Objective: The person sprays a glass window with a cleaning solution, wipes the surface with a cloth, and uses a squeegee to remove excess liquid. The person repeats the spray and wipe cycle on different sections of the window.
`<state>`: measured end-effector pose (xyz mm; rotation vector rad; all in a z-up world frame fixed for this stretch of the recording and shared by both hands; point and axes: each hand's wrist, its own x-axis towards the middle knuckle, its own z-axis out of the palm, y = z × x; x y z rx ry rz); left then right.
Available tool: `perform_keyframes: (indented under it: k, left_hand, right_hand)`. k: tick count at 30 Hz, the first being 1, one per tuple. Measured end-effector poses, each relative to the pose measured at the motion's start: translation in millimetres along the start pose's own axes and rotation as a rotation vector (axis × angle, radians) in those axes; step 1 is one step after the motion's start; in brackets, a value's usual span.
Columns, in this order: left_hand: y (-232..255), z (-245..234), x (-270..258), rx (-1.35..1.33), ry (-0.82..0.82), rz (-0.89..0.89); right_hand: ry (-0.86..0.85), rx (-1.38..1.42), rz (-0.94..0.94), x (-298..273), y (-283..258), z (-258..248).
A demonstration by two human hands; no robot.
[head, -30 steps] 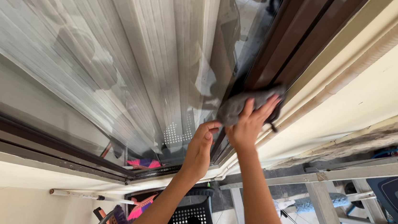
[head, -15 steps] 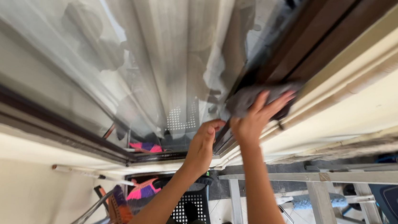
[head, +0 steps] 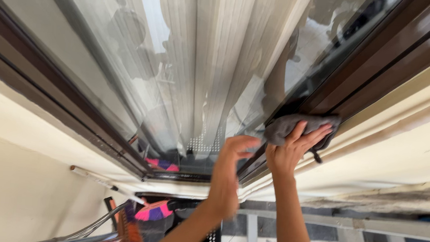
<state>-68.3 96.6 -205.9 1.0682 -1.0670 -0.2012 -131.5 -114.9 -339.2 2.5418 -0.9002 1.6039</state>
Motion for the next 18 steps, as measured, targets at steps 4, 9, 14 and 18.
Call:
perform_keyframes:
  k: [4,9,14,18]
  left_hand:
    - [72.6,3.2,6.3,-0.11,-0.111,0.253]
    - [89.6,-10.4,9.5,-0.21,-0.172,0.299]
    - [87.0,-9.9,17.8,-0.291,-0.219,0.262]
    - [87.7,-4.4,29.8,-0.33,-0.253,0.237]
  right_hand:
    - [0.003,0.056,0.103,7.0,-16.5,-8.1]
    - [0.007,0.059,0.136,16.6,-30.0,-10.5]
    - [-0.021,0.064,0.131,16.7,-32.0,-20.1]
    - [-0.009,0.049,0.12,19.6,-36.2,-22.2]
